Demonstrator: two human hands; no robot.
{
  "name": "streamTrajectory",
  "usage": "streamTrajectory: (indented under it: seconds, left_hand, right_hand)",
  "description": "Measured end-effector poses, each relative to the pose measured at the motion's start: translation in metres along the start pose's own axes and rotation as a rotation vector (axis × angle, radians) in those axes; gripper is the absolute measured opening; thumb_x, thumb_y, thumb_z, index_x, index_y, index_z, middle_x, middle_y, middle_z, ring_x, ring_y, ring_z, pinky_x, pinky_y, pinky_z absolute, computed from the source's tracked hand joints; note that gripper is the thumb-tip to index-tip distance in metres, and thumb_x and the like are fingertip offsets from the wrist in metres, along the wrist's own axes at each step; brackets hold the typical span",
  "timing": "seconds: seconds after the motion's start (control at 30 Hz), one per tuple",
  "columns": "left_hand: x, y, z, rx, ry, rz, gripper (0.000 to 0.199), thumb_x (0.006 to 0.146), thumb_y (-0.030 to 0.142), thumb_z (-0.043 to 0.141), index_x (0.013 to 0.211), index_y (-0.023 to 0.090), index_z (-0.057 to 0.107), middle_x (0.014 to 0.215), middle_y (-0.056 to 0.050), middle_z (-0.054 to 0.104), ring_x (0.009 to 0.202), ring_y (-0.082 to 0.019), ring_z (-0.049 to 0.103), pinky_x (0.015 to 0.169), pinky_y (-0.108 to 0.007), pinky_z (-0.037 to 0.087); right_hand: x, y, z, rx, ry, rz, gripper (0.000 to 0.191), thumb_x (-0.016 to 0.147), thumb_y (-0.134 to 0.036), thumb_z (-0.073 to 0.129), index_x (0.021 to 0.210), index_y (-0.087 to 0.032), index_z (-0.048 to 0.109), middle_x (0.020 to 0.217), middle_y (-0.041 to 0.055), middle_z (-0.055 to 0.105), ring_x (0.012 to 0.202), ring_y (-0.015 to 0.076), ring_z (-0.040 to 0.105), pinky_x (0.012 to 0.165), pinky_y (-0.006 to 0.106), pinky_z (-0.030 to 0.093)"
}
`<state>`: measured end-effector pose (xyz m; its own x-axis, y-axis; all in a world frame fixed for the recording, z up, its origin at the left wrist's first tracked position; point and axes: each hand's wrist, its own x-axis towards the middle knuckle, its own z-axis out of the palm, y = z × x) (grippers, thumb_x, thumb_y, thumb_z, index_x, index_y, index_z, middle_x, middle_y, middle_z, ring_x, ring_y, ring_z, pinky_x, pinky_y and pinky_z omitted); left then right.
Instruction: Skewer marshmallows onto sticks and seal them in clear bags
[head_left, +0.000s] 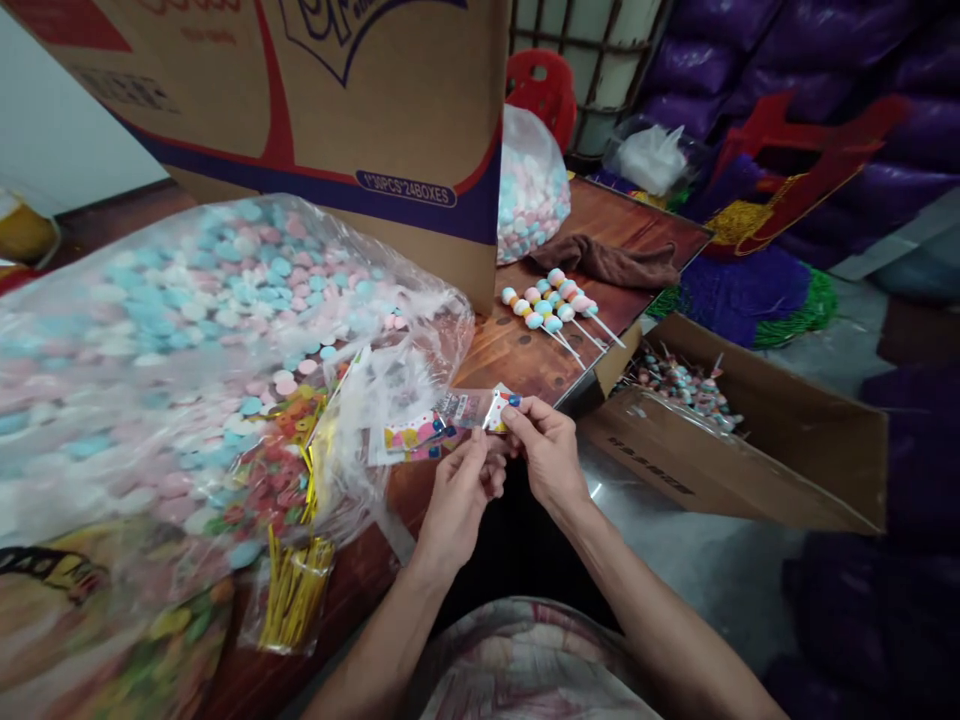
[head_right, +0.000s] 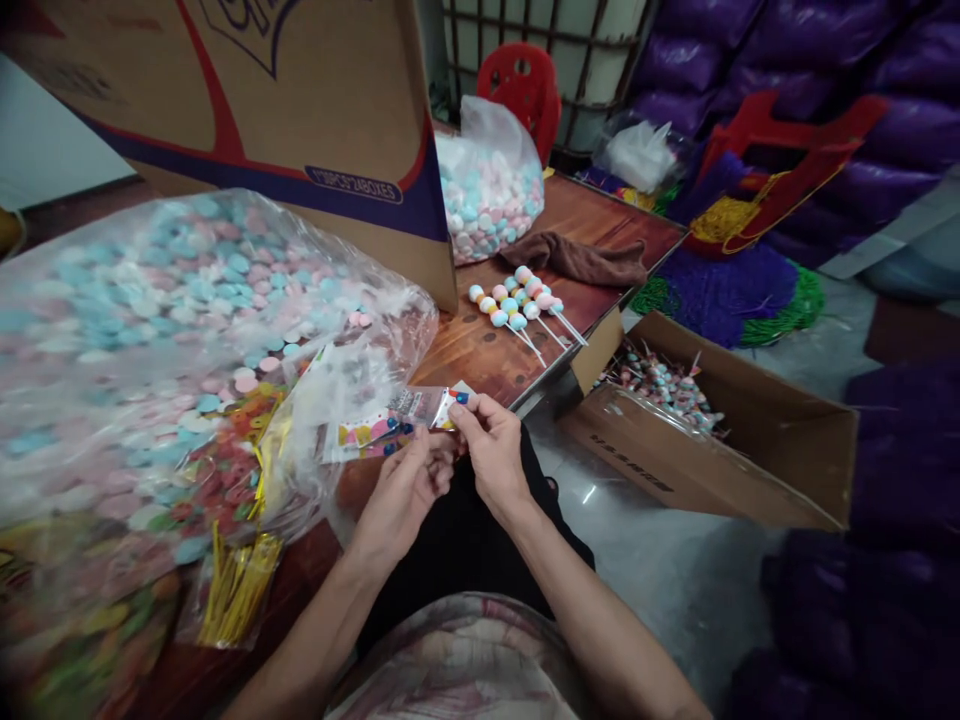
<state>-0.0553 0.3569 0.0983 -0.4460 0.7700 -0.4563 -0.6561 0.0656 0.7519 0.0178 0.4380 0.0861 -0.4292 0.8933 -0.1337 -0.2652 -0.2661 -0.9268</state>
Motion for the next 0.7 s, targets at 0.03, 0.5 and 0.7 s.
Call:
streamTrajectory:
  seconds: [0.03, 0.5, 0.7]
  left_hand:
    - [0.003, 0.001, 0.003, -0.105, -0.022, -0.045, 0.042, 0.071, 0.053, 0.081, 0.081, 0.013, 0.072, 0.072, -0.003, 0.063, 0.054, -0.006, 0.047, 0.05, -0.019, 0.036]
    - [0.029, -0.003, 0.031, -0.014, 0.112, 0.341, 0.021, 0.068, 0.031, 0.085, 0.073, 0.016, 0.071, 0.073, 0.0, 0.068, 0.068, -0.011, 0.06, 0.07, -0.024, 0.05]
    - [0.031, -0.005, 0.021, 0.13, 0.218, 0.383, 0.032, 0.077, 0.04, 0.078, 0.063, 0.015, 0.062, 0.063, 0.002, 0.059, 0.06, -0.008, 0.051, 0.063, -0.022, 0.044]
  right_hand:
    - [0.001, -0.002, -0.002, -0.009, 0.002, -0.017, 0.035, 0.078, -0.042, 0.078, 0.066, -0.019, 0.054, 0.056, -0.0057, 0.047, 0.049, 0.0091, 0.038, 0.048, 0.022, 0.03]
    - [-0.002, -0.012, -0.024, -0.216, -0.029, -0.186, 0.018, 0.086, -0.037, 0.073, 0.084, -0.02, 0.069, 0.075, -0.0017, 0.059, 0.065, 0.0139, 0.048, 0.06, 0.024, 0.039]
    - [0.002, -0.007, -0.021, -0.224, 0.051, -0.192, 0.035, 0.092, -0.039, 0.066, 0.066, -0.018, 0.053, 0.064, -0.004, 0.043, 0.062, 0.0126, 0.037, 0.058, 0.024, 0.033]
